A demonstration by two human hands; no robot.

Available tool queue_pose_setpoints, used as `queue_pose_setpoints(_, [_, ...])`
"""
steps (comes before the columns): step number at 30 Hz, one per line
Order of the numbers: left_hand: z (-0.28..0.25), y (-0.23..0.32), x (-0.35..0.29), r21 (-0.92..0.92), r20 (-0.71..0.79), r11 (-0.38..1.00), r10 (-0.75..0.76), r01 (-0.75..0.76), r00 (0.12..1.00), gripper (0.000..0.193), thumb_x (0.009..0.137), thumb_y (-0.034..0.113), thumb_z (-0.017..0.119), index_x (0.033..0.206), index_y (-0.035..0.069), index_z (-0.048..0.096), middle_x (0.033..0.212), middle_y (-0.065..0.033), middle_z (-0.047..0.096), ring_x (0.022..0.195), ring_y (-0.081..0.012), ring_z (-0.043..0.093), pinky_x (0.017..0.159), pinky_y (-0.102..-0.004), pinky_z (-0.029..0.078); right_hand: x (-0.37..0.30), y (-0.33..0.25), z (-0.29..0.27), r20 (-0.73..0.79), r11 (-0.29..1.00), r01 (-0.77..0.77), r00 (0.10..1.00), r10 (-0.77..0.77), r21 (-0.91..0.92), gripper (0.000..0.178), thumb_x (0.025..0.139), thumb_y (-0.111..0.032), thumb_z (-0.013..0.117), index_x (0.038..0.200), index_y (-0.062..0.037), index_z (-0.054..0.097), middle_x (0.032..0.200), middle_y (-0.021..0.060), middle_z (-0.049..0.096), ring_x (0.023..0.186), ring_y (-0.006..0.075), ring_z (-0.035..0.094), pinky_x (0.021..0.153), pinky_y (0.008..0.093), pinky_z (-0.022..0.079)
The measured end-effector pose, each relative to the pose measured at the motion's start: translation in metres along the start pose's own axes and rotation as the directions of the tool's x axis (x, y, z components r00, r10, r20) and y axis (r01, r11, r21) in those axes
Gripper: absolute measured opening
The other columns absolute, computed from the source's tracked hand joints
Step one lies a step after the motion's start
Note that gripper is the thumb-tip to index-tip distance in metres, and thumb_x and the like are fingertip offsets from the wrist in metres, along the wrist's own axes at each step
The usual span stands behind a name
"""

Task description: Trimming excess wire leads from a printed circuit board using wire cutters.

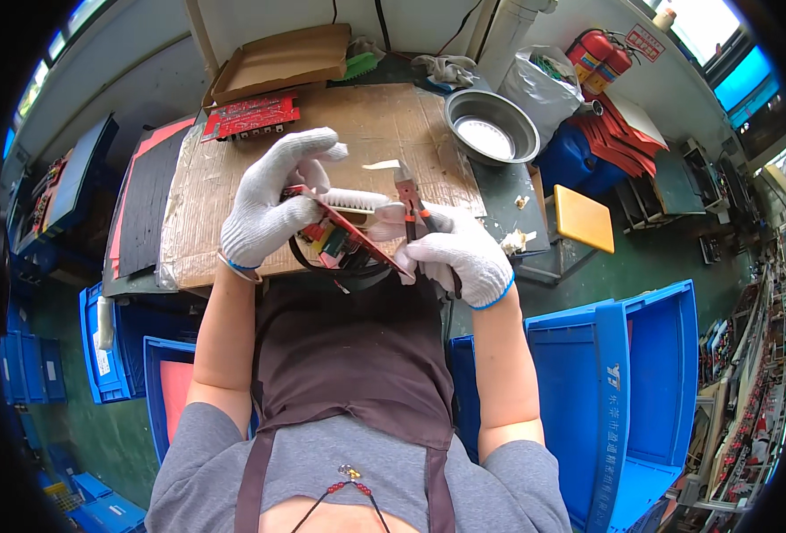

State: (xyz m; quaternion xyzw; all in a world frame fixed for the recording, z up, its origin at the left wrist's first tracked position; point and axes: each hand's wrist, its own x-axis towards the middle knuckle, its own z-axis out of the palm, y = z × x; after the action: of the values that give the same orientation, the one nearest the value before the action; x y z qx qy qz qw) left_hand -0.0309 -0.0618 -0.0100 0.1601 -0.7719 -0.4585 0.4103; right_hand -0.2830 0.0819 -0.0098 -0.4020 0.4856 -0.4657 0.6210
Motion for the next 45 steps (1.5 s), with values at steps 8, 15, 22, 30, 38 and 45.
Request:
queue_pose_setpoints(8, [-0.012, -0.026, -0.020, -0.205, -0.194, 0.977, 0.011, -0.052, 0.981, 0.062, 0.091, 0.020, 0.070, 0.147, -0.003, 0.057, 0.138, -0.0131, 0.068, 0.107, -0.0149, 0.065, 0.098, -0.0316, 0.054, -0.054, 0.058, -0.062, -0.600, 0.959, 0.036, 0.773, -0.205, -0.281, 0.046, 0.085, -0.004, 0.065, 0.130, 0.0053, 0.069, 0.100, 0.0183, 0.076, 0.077, 0.0218, 0.068, 0.075, 0.0344, 0.056])
queue_pose_setpoints(15, [-0.015, -0.037, -0.018, -0.181, -0.231, 0.980, 0.036, -0.079, 0.972, 0.073, 0.094, 0.045, 0.080, 0.144, -0.003, 0.060, 0.136, -0.0159, 0.070, 0.113, -0.0197, 0.068, 0.104, -0.0364, 0.053, -0.090, 0.094, -0.103, -0.519, 0.266, -0.512, 0.450, -0.727, -0.817, 0.048, 0.084, -0.008, 0.069, 0.132, -0.0059, 0.069, 0.118, 0.0189, 0.072, 0.109, 0.0400, 0.069, 0.100, 0.0451, 0.055])
queue_pose_setpoints(22, [-0.012, -0.034, -0.017, -0.160, -0.212, 0.985, 0.034, -0.069, 0.977, 0.072, 0.095, 0.047, 0.080, 0.143, -0.003, 0.062, 0.133, -0.0153, 0.071, 0.112, -0.0202, 0.069, 0.103, -0.0364, 0.054, -0.075, 0.104, -0.096, -0.637, 0.132, -0.635, 0.695, -0.333, -0.762, 0.048, 0.083, -0.020, 0.067, 0.132, -0.0176, 0.069, 0.114, 0.0160, 0.072, 0.109, 0.0401, 0.068, 0.096, 0.0513, 0.056])
queue_pose_setpoints(30, [-0.016, -0.030, -0.029, -0.147, -0.227, 0.987, 0.030, -0.065, 0.973, 0.059, 0.097, 0.035, 0.074, 0.141, -0.003, 0.063, 0.132, -0.0146, 0.072, 0.109, -0.0187, 0.068, 0.102, -0.0351, 0.054, -0.065, 0.105, -0.111, -0.653, 0.265, -0.607, 0.608, -0.452, -0.749, 0.045, 0.085, -0.022, 0.065, 0.129, -0.0145, 0.069, 0.113, 0.0197, 0.072, 0.108, 0.0419, 0.070, 0.096, 0.0509, 0.056])
queue_pose_setpoints(38, [0.007, -0.010, -0.074, 0.175, -0.044, 0.960, 0.230, -0.219, 0.972, 0.085, 0.066, 0.047, 0.099, 0.131, 0.000, 0.069, 0.126, -0.0162, 0.072, 0.113, -0.0316, 0.071, 0.098, -0.0417, 0.057, -0.080, 0.095, -0.117, -0.670, 0.739, -0.261, 0.666, -0.328, -0.622, 0.038, 0.095, -0.011, 0.068, 0.133, -0.0019, 0.071, 0.097, 0.0040, 0.069, 0.091, 0.0111, 0.064, 0.084, 0.0271, 0.054])
queue_pose_setpoints(45, [0.019, 0.001, -0.122, 0.453, -0.036, 0.868, 0.244, -0.202, 0.969, 0.076, 0.065, 0.029, 0.096, 0.132, 0.006, 0.071, 0.121, -0.0171, 0.073, 0.106, -0.0359, 0.072, 0.094, -0.0434, 0.059, -0.083, 0.025, 0.037, -0.078, 0.404, 0.109, 0.904, -0.420, -0.908, 0.052, 0.082, 0.005, 0.072, 0.134, -0.0024, 0.068, 0.110, 0.0135, 0.071, 0.100, 0.0246, 0.070, 0.093, 0.0335, 0.055])
